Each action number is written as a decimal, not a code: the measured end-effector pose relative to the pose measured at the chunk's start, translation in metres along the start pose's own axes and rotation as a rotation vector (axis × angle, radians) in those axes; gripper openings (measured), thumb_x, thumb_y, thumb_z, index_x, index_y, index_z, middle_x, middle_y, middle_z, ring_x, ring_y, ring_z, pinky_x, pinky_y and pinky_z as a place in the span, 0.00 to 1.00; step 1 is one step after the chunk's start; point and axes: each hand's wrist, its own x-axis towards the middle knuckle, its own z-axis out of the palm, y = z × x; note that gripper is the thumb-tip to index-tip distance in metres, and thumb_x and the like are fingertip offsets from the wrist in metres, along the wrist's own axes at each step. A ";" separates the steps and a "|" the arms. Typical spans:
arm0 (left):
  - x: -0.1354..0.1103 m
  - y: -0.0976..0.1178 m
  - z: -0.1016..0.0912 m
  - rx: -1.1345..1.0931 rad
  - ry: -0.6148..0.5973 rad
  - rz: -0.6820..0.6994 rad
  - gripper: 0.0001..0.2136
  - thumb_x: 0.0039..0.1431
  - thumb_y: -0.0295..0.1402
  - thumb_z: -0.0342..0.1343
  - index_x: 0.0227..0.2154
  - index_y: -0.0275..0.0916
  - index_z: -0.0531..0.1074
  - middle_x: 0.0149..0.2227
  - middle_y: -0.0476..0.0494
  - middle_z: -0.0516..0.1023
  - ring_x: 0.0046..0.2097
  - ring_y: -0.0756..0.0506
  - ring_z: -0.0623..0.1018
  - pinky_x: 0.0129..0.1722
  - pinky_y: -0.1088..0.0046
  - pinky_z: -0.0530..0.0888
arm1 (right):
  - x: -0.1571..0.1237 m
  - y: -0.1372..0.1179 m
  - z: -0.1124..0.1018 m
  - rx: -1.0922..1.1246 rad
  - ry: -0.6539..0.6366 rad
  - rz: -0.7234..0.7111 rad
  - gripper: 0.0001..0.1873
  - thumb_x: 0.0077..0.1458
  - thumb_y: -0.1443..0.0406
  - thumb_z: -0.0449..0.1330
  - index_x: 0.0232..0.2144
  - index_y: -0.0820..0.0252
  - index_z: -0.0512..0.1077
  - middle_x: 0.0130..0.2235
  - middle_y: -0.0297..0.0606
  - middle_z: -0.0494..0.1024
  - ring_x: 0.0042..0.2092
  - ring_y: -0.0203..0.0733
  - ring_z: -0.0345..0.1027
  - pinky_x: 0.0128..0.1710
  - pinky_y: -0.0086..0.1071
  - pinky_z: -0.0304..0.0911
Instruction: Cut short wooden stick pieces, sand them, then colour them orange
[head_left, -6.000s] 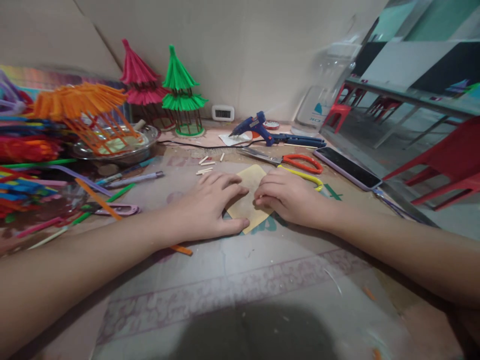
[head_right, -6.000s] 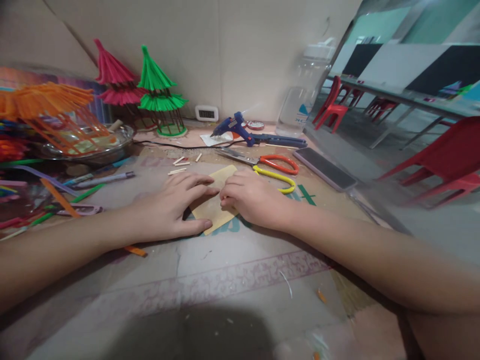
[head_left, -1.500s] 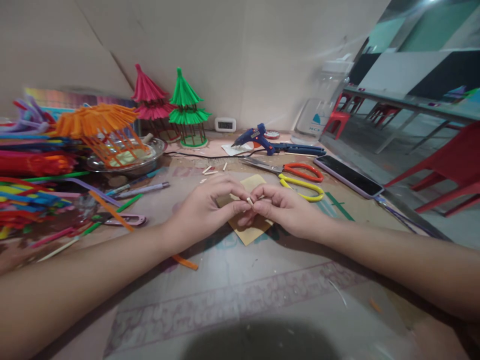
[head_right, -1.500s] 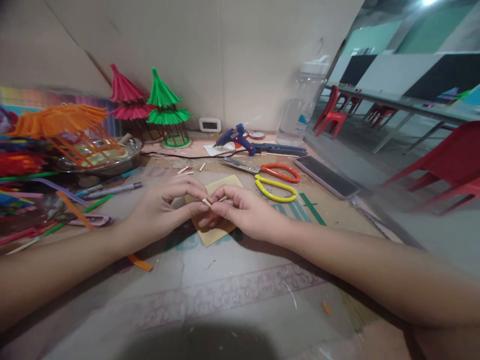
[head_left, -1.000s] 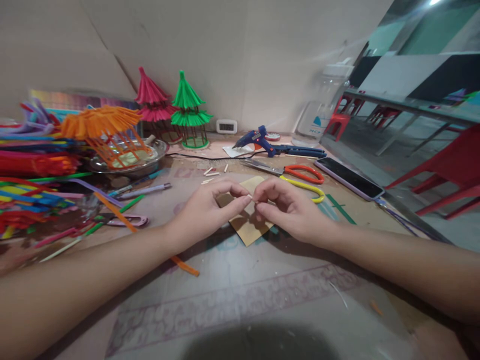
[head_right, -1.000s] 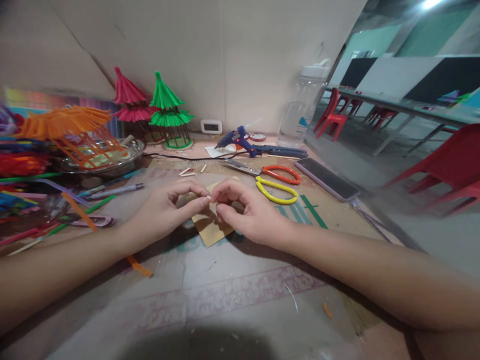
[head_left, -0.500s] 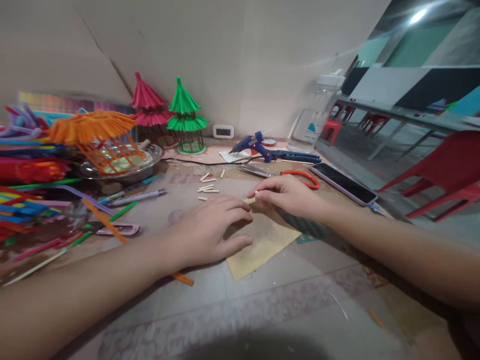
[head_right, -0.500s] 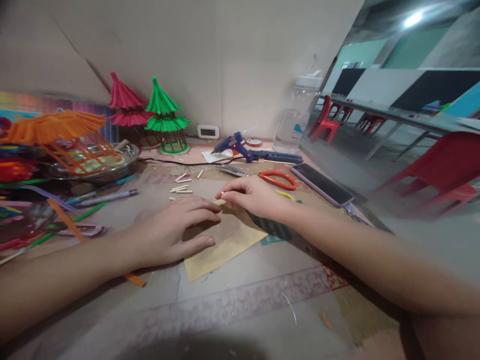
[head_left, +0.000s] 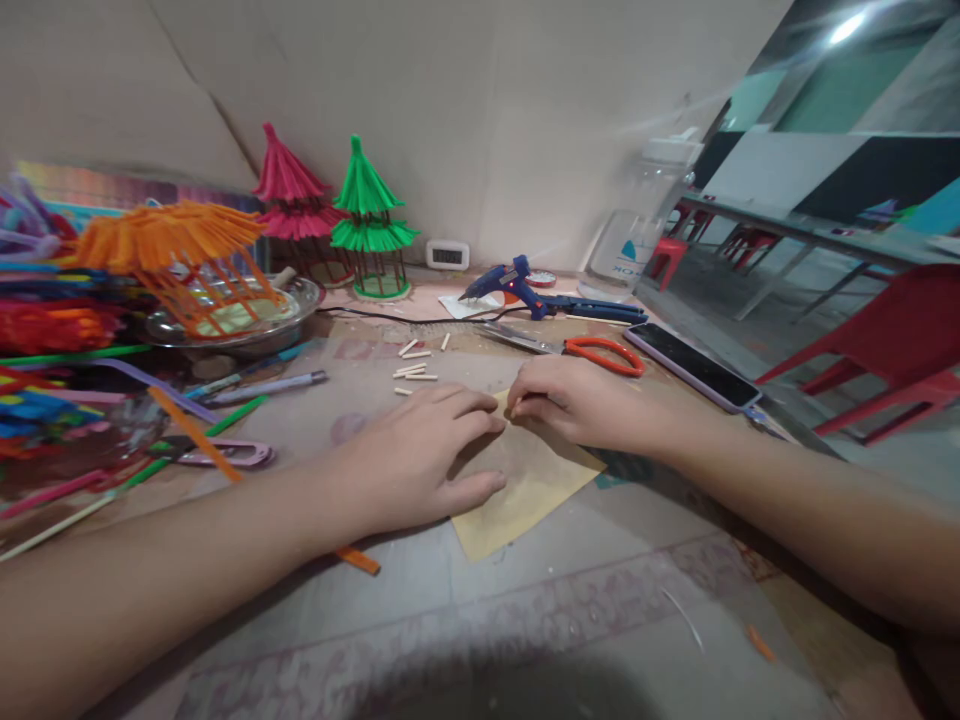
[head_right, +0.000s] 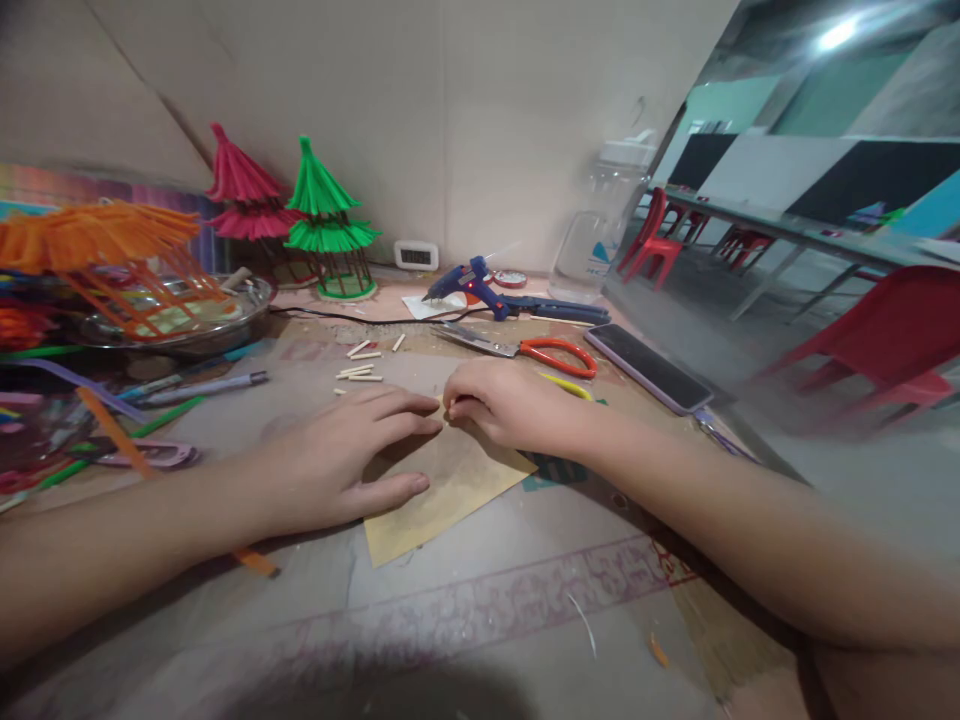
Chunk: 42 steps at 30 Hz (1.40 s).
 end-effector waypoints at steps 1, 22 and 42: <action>0.000 0.000 0.000 -0.001 0.003 0.005 0.20 0.63 0.45 0.57 0.52 0.38 0.74 0.54 0.36 0.76 0.55 0.35 0.74 0.55 0.54 0.71 | 0.002 0.000 0.003 -0.014 0.021 -0.017 0.08 0.63 0.69 0.55 0.35 0.59 0.75 0.35 0.39 0.79 0.39 0.42 0.71 0.41 0.34 0.63; 0.001 0.001 0.000 0.054 -0.017 0.007 0.19 0.63 0.45 0.56 0.50 0.37 0.75 0.53 0.36 0.76 0.55 0.35 0.75 0.55 0.55 0.69 | 0.002 0.005 0.013 -0.016 0.105 0.001 0.09 0.62 0.69 0.55 0.35 0.59 0.76 0.35 0.40 0.80 0.39 0.43 0.71 0.41 0.34 0.63; -0.001 0.002 0.001 0.021 -0.015 -0.037 0.19 0.62 0.44 0.57 0.51 0.39 0.76 0.53 0.37 0.74 0.55 0.35 0.73 0.57 0.55 0.68 | 0.003 0.003 0.018 -0.034 0.195 -0.031 0.08 0.60 0.72 0.57 0.32 0.61 0.75 0.33 0.41 0.80 0.37 0.44 0.71 0.39 0.35 0.64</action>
